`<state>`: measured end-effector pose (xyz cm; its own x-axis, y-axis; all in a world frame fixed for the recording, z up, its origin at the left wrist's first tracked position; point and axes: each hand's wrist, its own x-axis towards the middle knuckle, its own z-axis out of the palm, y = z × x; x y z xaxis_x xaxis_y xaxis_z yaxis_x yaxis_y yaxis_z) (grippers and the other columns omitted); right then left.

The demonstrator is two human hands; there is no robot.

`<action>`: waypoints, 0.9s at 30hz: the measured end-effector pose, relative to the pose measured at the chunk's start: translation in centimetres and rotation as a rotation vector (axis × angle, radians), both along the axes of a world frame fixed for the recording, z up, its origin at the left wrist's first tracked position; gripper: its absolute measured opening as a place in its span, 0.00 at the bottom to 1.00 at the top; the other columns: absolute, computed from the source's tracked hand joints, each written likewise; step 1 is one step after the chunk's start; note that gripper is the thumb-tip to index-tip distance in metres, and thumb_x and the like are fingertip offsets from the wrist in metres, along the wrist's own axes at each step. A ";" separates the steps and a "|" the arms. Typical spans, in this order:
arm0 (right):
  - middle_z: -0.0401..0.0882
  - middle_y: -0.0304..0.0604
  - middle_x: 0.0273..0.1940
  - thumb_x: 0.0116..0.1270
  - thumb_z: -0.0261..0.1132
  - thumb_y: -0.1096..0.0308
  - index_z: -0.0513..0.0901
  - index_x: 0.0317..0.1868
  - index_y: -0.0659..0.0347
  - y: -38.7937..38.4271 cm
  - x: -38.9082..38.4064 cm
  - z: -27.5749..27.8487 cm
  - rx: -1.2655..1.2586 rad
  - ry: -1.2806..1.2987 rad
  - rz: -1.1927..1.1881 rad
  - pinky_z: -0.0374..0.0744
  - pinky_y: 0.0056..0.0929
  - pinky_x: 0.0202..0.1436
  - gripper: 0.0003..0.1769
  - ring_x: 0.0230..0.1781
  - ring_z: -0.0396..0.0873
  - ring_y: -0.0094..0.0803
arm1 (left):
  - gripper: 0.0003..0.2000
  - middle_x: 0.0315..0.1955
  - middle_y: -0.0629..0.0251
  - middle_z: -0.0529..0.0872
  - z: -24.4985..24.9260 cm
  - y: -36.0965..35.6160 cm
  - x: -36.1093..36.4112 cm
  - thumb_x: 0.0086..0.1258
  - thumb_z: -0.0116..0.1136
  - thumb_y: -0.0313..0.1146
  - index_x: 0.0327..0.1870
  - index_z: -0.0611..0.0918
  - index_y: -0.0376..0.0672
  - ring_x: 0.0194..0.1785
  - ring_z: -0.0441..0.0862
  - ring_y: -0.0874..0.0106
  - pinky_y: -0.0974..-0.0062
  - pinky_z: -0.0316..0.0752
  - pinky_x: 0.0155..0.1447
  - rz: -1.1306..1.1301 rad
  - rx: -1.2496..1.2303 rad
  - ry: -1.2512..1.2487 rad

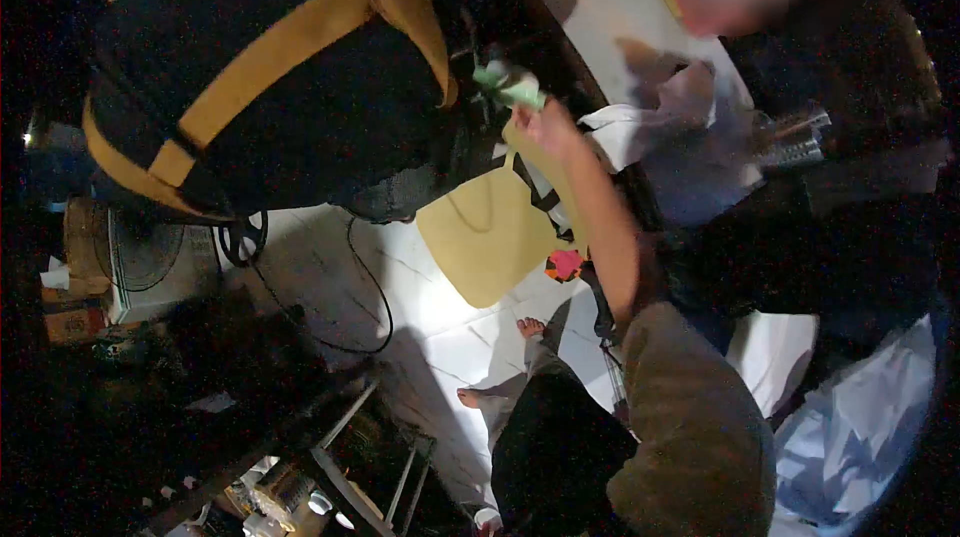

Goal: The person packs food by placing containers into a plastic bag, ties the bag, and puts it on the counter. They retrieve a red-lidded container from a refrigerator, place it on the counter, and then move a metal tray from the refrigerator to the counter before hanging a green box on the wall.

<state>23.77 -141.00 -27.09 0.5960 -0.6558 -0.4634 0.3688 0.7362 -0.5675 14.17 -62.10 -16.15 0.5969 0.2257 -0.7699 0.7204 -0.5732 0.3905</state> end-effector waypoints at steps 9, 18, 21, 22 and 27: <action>0.79 0.46 0.61 0.75 0.64 0.67 0.70 0.71 0.51 -5.3 2.7 -0.4 -0.429 0.492 -0.258 0.89 0.48 0.51 0.27 0.58 0.82 0.43 | 0.08 0.27 0.66 0.85 0.7 -1.0 1.5 0.74 0.66 0.33 0.35 0.84 0.39 0.28 0.80 0.75 0.73 0.76 0.33 -0.003 0.051 0.017; 0.78 0.49 0.64 0.75 0.62 0.64 0.65 0.76 0.47 -10.0 3.3 -4.5 -0.597 0.625 -0.256 0.86 0.45 0.47 0.31 0.54 0.83 0.42 | 0.08 0.25 0.66 0.84 0.2 -1.4 1.5 0.73 0.66 0.33 0.33 0.84 0.39 0.27 0.79 0.75 0.73 0.75 0.32 0.070 0.089 -0.019; 0.78 0.49 0.64 0.74 0.62 0.65 0.67 0.74 0.49 -11.4 3.0 -5.2 -0.631 0.649 -0.263 0.85 0.44 0.49 0.29 0.54 0.83 0.41 | 0.08 0.25 0.66 0.84 0.5 -1.2 1.2 0.73 0.66 0.32 0.32 0.84 0.39 0.27 0.79 0.75 0.74 0.74 0.32 0.087 0.100 -0.030; 0.78 0.49 0.64 0.74 0.62 0.66 0.68 0.74 0.50 -11.7 2.9 -5.0 -0.643 0.667 -0.260 0.85 0.44 0.50 0.29 0.55 0.83 0.41 | 0.08 0.25 0.66 0.84 0.9 -1.2 1.0 0.72 0.66 0.32 0.32 0.84 0.39 0.27 0.79 0.75 0.74 0.74 0.32 0.092 0.104 -0.037; 0.79 0.50 0.64 0.74 0.62 0.68 0.72 0.71 0.53 -11.5 1.4 -3.6 -0.769 0.790 -0.238 0.84 0.42 0.54 0.26 0.55 0.83 0.40 | 0.09 0.24 0.67 0.83 2.1 -0.8 -0.1 0.72 0.66 0.32 0.31 0.84 0.39 0.26 0.79 0.75 0.74 0.74 0.31 0.136 0.049 -0.121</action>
